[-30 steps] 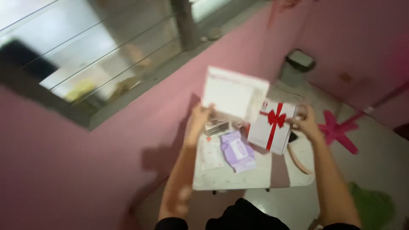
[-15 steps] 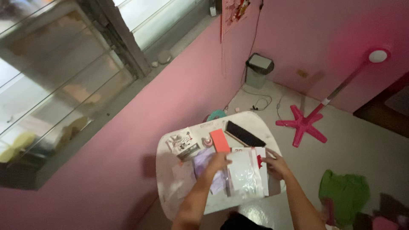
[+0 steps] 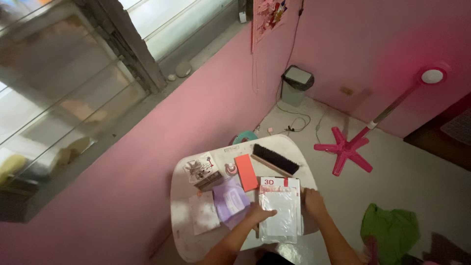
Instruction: The person removes various items from a wall-mounted shelf, including a box, bottles, and a gift-wrapped package, placing them on a nearby table. They then use a brush to sweep dust from the empty shelf surfaces before returning the items.
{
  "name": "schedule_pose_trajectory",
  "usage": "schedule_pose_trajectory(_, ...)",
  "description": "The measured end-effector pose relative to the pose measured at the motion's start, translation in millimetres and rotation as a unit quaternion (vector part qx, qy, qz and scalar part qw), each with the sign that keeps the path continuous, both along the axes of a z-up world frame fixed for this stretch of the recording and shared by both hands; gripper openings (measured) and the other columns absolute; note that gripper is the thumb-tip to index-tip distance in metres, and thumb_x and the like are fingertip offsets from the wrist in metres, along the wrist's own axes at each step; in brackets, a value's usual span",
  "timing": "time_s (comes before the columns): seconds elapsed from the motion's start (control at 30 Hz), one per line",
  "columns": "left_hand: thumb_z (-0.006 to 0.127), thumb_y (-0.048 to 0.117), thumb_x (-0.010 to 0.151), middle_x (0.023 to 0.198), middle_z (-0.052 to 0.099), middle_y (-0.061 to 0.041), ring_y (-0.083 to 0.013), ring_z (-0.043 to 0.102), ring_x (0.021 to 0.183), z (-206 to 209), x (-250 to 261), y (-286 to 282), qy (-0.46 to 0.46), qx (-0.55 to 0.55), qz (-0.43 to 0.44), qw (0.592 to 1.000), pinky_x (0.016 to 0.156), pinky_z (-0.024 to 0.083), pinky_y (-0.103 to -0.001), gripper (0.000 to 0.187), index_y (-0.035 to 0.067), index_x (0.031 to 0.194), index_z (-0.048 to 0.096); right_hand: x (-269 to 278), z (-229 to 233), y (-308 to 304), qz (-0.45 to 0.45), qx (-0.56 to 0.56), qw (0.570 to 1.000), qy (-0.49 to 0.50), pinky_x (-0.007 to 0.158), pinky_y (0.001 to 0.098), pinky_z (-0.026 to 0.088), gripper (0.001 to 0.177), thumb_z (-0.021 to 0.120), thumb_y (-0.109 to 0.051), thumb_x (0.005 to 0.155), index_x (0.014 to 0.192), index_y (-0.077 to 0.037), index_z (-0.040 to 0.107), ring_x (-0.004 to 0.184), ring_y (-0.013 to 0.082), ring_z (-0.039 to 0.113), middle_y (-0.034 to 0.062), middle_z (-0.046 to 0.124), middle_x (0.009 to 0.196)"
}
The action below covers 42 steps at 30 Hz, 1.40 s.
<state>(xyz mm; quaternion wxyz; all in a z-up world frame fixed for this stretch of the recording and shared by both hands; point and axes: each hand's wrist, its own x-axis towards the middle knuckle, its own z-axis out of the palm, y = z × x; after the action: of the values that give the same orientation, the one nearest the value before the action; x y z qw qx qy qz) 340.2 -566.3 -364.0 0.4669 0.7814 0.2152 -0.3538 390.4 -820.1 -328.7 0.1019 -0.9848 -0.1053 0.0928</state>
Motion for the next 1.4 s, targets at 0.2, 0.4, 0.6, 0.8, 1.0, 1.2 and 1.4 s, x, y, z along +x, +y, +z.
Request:
schedule_pose_trajectory(0.2, 0.087, 0.034, 0.083, 0.127, 0.064, -0.034, -0.0494, 0.073, 0.099, -6.6, 0.0, -21.9, 0.068, -0.134, 0.236, 0.96, 0.068, 0.062, -0.061, 0.088, -0.015, 0.138, 0.039, 16.3, 9.9, -14.3, -0.136, 0.106, 0.985, -0.027, 0.082, 0.0484, 0.051, 0.014, 0.057, -0.012, 0.093, 0.098, 0.0, 0.063, 0.09, 0.0381, 0.065, 0.0218, 0.066, 0.094)
schedule_pose_trajectory(0.4, 0.079, 0.032, 0.091, 0.121, 0.07, -0.029, -0.0461, 0.076, 0.099, -8.2, 55.4, -42.6, 0.059, -0.234, 0.357, 0.902, 0.072, 0.063, -0.061, 0.064, -0.009, 0.133, 0.054, 1.6, 16.4, -28.0, -0.184, 0.224, 0.957, 0.022, 0.077, 0.0454, 0.052, 0.026, 0.06, -0.02, 0.094, 0.109, 0.001, 0.062, 0.083, 0.0344, 0.066, 0.0224, 0.069, 0.097)
schedule_pose_trajectory(0.6, 0.067, 0.036, 0.094, 0.132, 0.062, -0.023, -0.0427, 0.071, 0.101, 6.3, 116.9, -52.1, -0.019, -0.312, 0.405, 0.859, 0.078, 0.062, -0.063, 0.061, 0.01, 0.145, 0.047, 9.5, 21.4, -24.8, -0.143, 0.166, 0.976, -0.018, 0.082, 0.0439, 0.055, 0.038, 0.059, -0.014, 0.093, 0.129, -0.002, 0.059, 0.089, 0.033, 0.068, 0.0189, 0.067, 0.104)
schedule_pose_trajectory(0.8, 0.056, 0.053, 0.089, 0.152, 0.044, -0.017, -0.049, 0.065, 0.106, 0.2, 105.3, -32.1, 0.067, -0.274, 0.354, 0.892, 0.084, 0.055, -0.058, 0.076, 0.034, 0.157, 0.027, 14.5, 12.7, 13.9, -0.054, 0.159, 0.982, -0.088, 0.084, 0.0476, 0.052, 0.03, 0.059, -0.011, 0.093, 0.12, 0.0, 0.062, 0.093, 0.0372, 0.065, 0.019, 0.067, 0.097)
schedule_pose_trajectory(1.0, 0.064, 0.063, 0.1, 0.149, 0.053, -0.017, -0.0433, 0.066, 0.117, -14.5, 34.3, 22.4, 0.081, -0.409, 0.288, 0.862, 0.096, 0.055, -0.059, 0.086, 0.012, 0.159, 0.029, 37.9, -1.1, 65.6, -0.048, 0.064, 0.994, -0.078, 0.074, 0.0475, 0.057, 0.034, 0.052, -0.014, 0.102, 0.131, 0.001, 0.059, 0.083, 0.0353, 0.068, 0.0212, 0.067, 0.094)
schedule_pose_trajectory(1.2, 0.059, 0.055, 0.094, 0.134, 0.059, -0.012, -0.0361, 0.064, 0.114, -17.0, -30.1, 105.5, 0.035, -0.369, 0.321, 0.872, 0.093, 0.054, -0.05, 0.066, 0.018, 0.146, 0.042, 63.8, -0.1, 83.6, -0.081, 0.067, 0.986, -0.13, 0.079, 0.0505, 0.056, 0.035, 0.058, -0.024, 0.099, 0.12, 0.003, 0.064, 0.091, 0.04, 0.069, 0.0244, 0.068, 0.103)
schedule_pose_trajectory(1.4, 0.058, 0.047, 0.1, 0.138, 0.059, -0.018, -0.0353, 0.061, 0.109, -9.2, -61.6, 178.5, -0.011, -0.36, 0.413, 0.837, 0.088, 0.05, -0.049, 0.064, 0.002, 0.145, 0.05, 70.8, 7.5, 106.6, -0.124, -0.057, 0.986, -0.093, 0.091, 0.064, 0.043, 0.059, 0.056, -0.053, 0.095, 0.124, -0.001, 0.059, 0.11, 0.045, 0.063, 0.0252, 0.063, 0.121)
